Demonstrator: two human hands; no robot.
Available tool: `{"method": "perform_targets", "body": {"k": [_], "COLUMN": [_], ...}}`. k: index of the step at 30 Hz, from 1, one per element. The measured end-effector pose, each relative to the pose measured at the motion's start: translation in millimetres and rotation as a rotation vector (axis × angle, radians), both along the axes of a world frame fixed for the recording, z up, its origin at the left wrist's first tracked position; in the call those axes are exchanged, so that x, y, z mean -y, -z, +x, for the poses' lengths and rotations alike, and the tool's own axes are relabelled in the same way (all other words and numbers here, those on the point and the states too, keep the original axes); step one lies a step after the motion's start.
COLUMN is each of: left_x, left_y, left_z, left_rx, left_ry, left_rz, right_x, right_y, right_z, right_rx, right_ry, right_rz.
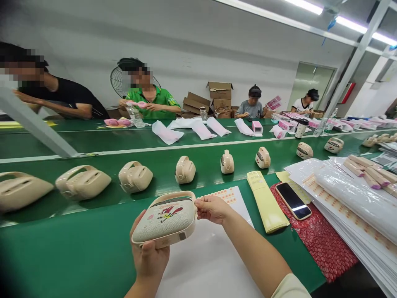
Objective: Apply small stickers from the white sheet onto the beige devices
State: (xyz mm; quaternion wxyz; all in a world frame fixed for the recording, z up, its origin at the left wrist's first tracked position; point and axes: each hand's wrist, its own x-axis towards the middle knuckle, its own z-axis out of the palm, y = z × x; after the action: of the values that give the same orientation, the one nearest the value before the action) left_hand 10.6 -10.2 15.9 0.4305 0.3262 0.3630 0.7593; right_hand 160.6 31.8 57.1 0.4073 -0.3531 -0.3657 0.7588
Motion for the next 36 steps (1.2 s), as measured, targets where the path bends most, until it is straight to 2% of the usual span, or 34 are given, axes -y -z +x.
{"method": "perform_targets", "body": {"k": [4, 10, 15, 21, 25, 31, 33, 36], "left_x": [0.4, -1.5, -5.9, -5.6, -2.7, -4.9, -7.7, -8.8], "left_y": [-4.7, -2.1, -5.2, -11.5, -14.5, -11.0, -6.1, -1.7], "left_z": [1.7, 0.4, 7.1, 9.0, 8.7, 6.9, 4.0, 1.5], "left_rx": [0.05, 0.081, 0.2, 0.327, 0.421, 0.59, 0.677, 0.777], "left_ry": [0.0, 0.001, -0.011, 0.07, 0.087, 0.263, 0.352, 0.501], "left_rz": [-0.04, -0.026, -0.134, -0.206, -0.204, -0.147, -0.147, -0.139], "right_x": [1.5, 1.7, 4.4, 12.4, 24.3, 56.0, 59.5, 53.0], "right_y": [-3.1, -4.8, -10.8, -22.7, -29.1, -49.3, -55.9, -57.3], "right_z": [-1.0, -5.7, -5.1, -6.8, -10.9, -7.9, -3.9, -1.0], "right_rx": [0.016, 0.013, 0.049, 0.201, 0.348, 0.571, 0.541, 0.447], "right_ry": [0.029, 0.1, 0.153, 0.212, 0.289, 0.524, 0.539, 0.469], "right_rz": [-0.013, 0.017, 0.055, 0.221, 0.42, 0.803, 0.788, 0.597]}}
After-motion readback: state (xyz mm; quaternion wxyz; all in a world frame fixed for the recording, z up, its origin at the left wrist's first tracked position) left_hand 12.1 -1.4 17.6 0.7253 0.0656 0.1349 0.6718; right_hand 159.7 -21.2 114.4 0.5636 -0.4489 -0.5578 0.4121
